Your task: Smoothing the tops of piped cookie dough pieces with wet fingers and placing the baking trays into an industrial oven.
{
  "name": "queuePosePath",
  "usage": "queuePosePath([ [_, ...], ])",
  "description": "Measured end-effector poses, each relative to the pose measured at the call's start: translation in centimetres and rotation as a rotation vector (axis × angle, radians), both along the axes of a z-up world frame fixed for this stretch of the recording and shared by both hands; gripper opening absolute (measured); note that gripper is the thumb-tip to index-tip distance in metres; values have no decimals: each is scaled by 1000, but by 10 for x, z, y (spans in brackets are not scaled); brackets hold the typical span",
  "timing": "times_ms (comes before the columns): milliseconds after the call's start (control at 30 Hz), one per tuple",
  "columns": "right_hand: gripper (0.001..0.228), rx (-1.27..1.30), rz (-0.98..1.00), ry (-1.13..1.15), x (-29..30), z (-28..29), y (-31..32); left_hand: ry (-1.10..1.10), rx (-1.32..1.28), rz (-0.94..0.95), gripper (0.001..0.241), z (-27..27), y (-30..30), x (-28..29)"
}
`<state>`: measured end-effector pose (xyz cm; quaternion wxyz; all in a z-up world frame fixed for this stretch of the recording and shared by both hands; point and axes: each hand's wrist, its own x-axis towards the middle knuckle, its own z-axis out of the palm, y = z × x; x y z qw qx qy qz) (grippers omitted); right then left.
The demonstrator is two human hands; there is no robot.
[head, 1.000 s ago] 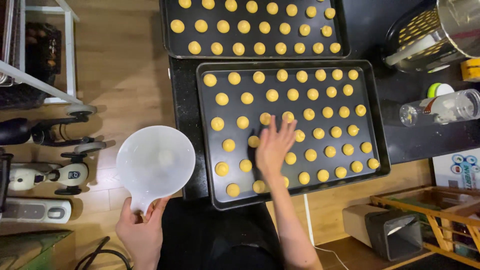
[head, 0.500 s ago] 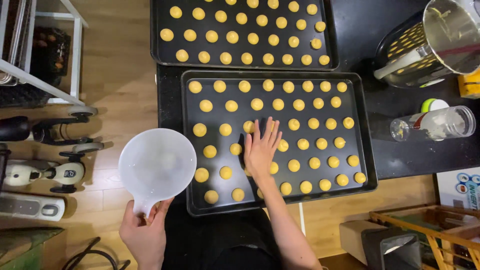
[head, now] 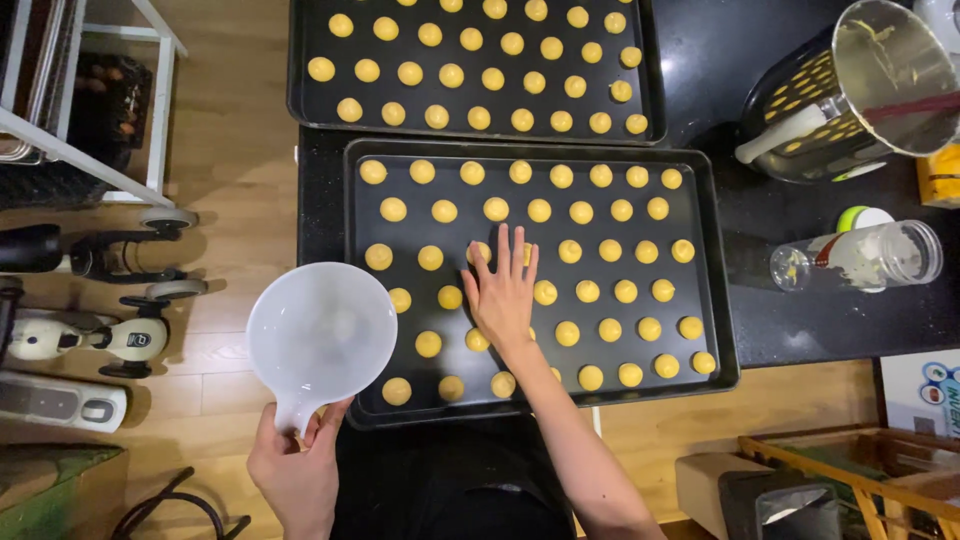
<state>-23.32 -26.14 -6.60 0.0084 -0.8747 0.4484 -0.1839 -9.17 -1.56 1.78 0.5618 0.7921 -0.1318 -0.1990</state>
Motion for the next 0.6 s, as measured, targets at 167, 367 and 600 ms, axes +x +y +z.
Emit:
queuePosePath([
  [167,58,326,47,-632,-7,101,51,63,-42,-8,25,-2,-8,-9],
  [367,73,75,533,-250,-1,144,87,-201,80,-198,29,-28,-9,-24],
  [600,56,361,278,-833,-36,126,54,-22,104,-183,28,-10,-26,-38],
])
